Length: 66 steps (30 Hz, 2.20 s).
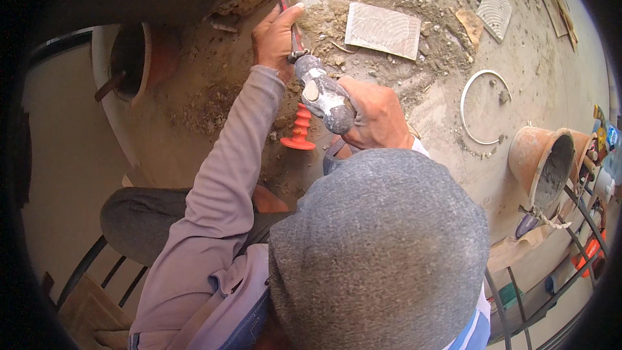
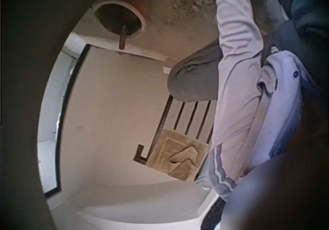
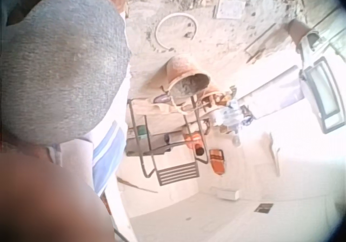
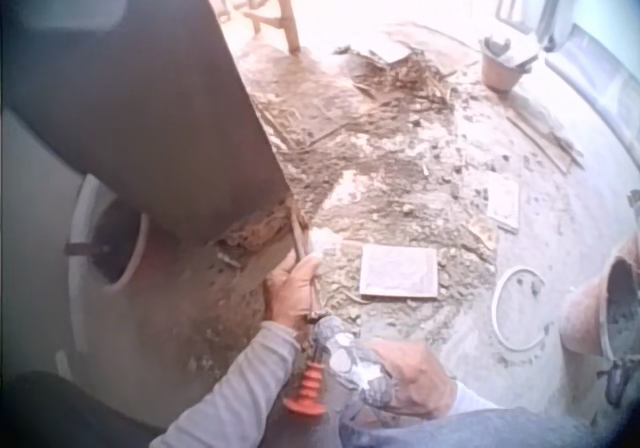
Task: The person is installing terracotta tiles onto a curved structure. They repeatedly pick up tiles, position them against the surface, and use a hammer and chisel to tap and adjust the tiles into place.
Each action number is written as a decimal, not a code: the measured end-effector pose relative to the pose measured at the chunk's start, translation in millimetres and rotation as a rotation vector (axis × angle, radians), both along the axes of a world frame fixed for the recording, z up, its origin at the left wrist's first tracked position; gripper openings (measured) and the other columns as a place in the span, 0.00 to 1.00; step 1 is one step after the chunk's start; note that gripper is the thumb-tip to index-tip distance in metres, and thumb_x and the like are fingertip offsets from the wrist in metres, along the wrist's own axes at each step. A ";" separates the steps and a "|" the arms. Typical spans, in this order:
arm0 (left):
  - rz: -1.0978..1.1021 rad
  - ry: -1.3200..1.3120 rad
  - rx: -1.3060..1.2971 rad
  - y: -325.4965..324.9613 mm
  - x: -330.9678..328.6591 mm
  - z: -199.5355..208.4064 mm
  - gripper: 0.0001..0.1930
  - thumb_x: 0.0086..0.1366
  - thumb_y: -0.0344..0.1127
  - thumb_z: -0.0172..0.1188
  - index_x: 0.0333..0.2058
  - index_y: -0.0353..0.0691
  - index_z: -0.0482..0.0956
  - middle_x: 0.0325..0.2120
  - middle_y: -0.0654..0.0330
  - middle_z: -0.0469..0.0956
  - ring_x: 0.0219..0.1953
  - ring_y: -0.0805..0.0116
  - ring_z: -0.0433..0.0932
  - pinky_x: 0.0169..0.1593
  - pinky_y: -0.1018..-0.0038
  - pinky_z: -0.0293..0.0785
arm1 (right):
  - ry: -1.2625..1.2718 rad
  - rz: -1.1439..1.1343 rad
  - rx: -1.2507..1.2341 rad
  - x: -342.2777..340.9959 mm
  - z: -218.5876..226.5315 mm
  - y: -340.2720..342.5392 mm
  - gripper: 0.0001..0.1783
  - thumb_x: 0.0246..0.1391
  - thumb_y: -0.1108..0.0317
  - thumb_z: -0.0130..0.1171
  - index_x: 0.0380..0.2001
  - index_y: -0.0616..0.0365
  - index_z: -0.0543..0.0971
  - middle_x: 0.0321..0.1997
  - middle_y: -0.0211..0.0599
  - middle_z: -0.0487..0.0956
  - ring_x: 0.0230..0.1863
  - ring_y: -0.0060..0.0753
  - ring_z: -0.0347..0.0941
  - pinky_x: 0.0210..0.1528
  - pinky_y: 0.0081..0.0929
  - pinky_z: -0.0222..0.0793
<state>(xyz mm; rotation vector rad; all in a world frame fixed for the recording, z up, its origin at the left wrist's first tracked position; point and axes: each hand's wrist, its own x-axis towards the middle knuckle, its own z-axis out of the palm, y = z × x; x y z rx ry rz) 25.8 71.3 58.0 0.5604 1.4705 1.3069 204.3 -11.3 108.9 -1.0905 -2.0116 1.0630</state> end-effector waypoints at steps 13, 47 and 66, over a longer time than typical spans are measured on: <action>0.039 -0.272 -0.036 17.3 8.8 17.2 0.06 0.57 0.31 0.62 0.26 0.41 0.73 0.18 0.67 0.68 0.15 0.76 0.68 0.17 0.75 0.64 | 0.035 -0.085 0.217 1.8 -1.2 0.7 0.17 0.40 0.69 0.64 0.36 0.61 0.76 0.24 0.44 0.75 0.26 0.47 0.75 0.26 0.33 0.68; 0.051 -0.264 -0.112 19.8 3.3 24.0 0.06 0.58 0.32 0.64 0.31 0.38 0.77 0.17 0.66 0.70 0.17 0.78 0.68 0.18 0.79 0.64 | 0.101 -0.171 0.183 -12.9 7.1 7.9 0.10 0.41 0.75 0.66 0.28 0.63 0.75 0.23 0.43 0.74 0.22 0.45 0.74 0.24 0.31 0.67; 0.025 -0.047 0.052 11.7 9.7 -6.1 0.07 0.54 0.30 0.61 0.22 0.34 0.74 0.16 0.66 0.70 0.17 0.79 0.65 0.18 0.73 0.64 | -0.519 0.462 0.515 33.4 10.3 43.8 0.18 0.30 0.63 0.63 0.29 0.50 0.71 0.26 0.29 0.70 0.28 0.33 0.72 0.29 0.33 0.67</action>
